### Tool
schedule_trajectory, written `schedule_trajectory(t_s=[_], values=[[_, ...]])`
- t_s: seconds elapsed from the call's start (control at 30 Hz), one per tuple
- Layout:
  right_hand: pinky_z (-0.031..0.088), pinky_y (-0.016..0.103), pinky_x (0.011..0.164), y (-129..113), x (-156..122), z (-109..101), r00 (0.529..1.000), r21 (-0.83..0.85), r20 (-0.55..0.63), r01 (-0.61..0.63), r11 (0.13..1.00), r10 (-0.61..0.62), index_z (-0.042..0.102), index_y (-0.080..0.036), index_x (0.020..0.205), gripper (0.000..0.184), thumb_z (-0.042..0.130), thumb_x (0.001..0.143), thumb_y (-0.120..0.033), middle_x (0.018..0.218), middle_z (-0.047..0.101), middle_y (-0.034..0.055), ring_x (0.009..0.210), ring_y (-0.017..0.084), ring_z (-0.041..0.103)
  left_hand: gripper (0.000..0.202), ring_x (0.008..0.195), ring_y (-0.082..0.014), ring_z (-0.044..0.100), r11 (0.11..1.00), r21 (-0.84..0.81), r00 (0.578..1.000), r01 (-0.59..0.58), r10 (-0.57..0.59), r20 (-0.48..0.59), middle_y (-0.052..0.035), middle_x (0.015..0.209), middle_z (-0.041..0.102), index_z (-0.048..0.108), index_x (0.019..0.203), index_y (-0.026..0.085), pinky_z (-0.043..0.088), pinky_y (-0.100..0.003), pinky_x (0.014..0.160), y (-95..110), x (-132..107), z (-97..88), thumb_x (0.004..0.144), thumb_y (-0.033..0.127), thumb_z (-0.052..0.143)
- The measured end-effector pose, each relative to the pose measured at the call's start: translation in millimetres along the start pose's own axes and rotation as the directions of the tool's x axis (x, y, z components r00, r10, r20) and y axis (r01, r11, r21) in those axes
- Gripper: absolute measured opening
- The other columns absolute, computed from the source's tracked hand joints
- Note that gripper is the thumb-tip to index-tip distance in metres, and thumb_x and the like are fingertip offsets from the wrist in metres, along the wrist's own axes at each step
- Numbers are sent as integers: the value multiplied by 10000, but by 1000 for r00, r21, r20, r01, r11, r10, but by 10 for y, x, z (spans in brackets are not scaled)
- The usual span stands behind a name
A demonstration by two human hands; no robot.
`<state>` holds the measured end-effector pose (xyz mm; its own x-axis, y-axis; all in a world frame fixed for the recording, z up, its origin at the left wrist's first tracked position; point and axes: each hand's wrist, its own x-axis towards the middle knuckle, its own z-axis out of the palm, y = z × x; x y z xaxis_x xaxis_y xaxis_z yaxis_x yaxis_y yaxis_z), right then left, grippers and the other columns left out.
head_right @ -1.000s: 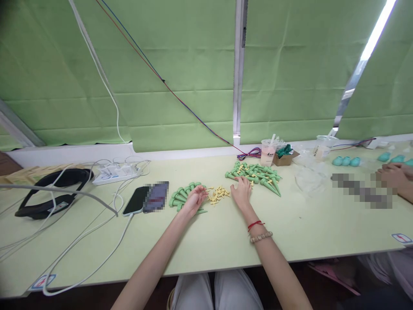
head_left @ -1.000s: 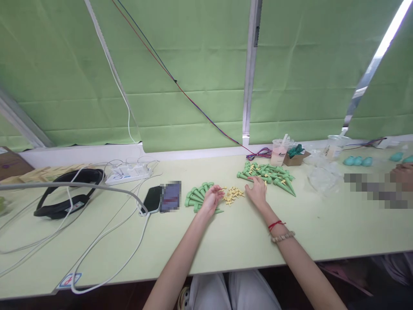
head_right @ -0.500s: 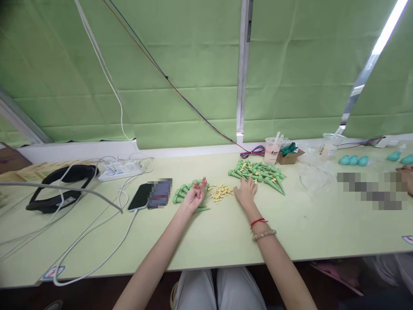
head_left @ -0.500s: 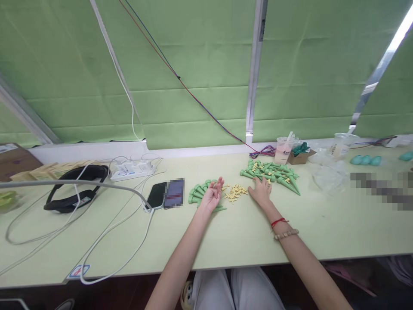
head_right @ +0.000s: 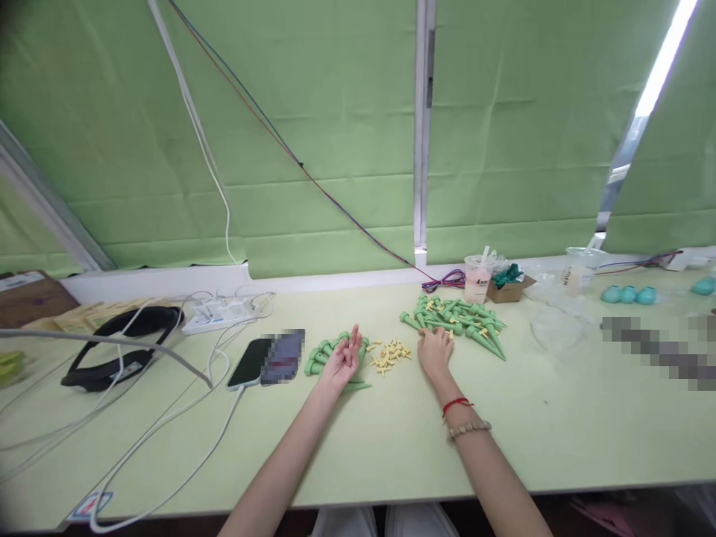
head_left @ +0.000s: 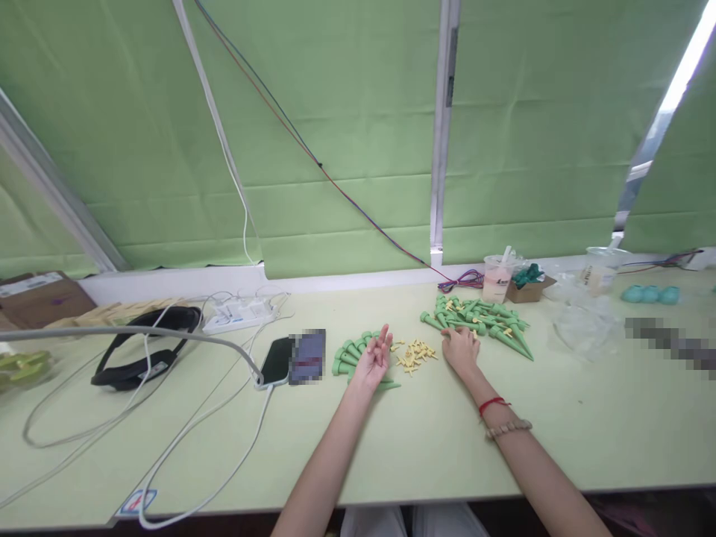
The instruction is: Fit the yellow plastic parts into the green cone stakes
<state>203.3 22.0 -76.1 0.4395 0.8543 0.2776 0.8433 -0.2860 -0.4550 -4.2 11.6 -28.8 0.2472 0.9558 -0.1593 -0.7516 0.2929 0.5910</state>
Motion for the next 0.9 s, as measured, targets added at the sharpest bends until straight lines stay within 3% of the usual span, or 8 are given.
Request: schedule_trajectory(t_s=[0.1,0.17,0.23,0.4,0.53,0.67,0.8,0.9], values=[[317,371,843,14,37,0,1000,0,-26,10,1000,-10,664,-216,984,290,447,803,-150,1048,546,126,1022,262,478,417,791,-59,623,999,-40,1000,-1,2,17,20,439,370,227,488,142,477,-63,596,40,-24,-24,753,-25,503],[342,359,802,32,61,-14,999,21,-21,35,999,-35,674,-215,939,293,426,807,-135,980,592,113,963,250,523,437,797,-75,625,997,-72,999,-15,18,45,25,393,240,209,486,148,489,-78,615,68,-45,-25,750,-23,513],[372,326,731,57,81,-33,999,93,-11,46,995,-45,678,-210,887,272,431,797,-146,936,626,95,882,228,568,437,786,-79,625,995,-93,997,-28,34,66,27,386,209,215,479,151,510,-110,695,93,-65,-13,744,-38,506],[392,271,571,135,120,-60,996,299,-81,5,954,20,667,-204,796,172,535,688,-231,770,674,57,725,213,615,406,481,-33,518,989,-118,993,-86,95,70,48,376,234,277,452,155,522,-202,828,130,-81,27,738,-75,453],[448,310,612,171,176,-102,983,519,-174,36,854,64,675,-173,755,202,524,683,-286,735,674,78,701,227,620,402,575,-78,573,991,-113,997,-69,73,28,33,359,243,266,465,165,546,-211,777,148,-65,13,706,-58,499],[483,340,687,123,271,-163,963,766,-124,-62,640,241,675,-129,823,258,539,664,-281,678,653,83,665,224,620,402,434,-62,459,996,-73,997,-55,59,53,50,368,269,222,500,168,560,-250,717,144,-57,-22,735,-30,481],[520,277,582,-7,309,-171,927,959,118,-200,202,357,615,-127,899,277,572,666,-269,707,628,57,651,172,607,385,326,-38,238,998,-37,991,-54,58,119,70,381,265,210,506,172,546,-334,752,116,-62,-47,774,-27,402],[529,228,575,-112,244,-169,900,941,338,-326,-91,276,551,-159,825,158,589,701,-249,687,610,27,620,122,590,376,328,-40,233,996,-38,993,-78,82,91,71,390,252,206,510,170,536,-331,746,113,-67,-54,774,-37,375]])
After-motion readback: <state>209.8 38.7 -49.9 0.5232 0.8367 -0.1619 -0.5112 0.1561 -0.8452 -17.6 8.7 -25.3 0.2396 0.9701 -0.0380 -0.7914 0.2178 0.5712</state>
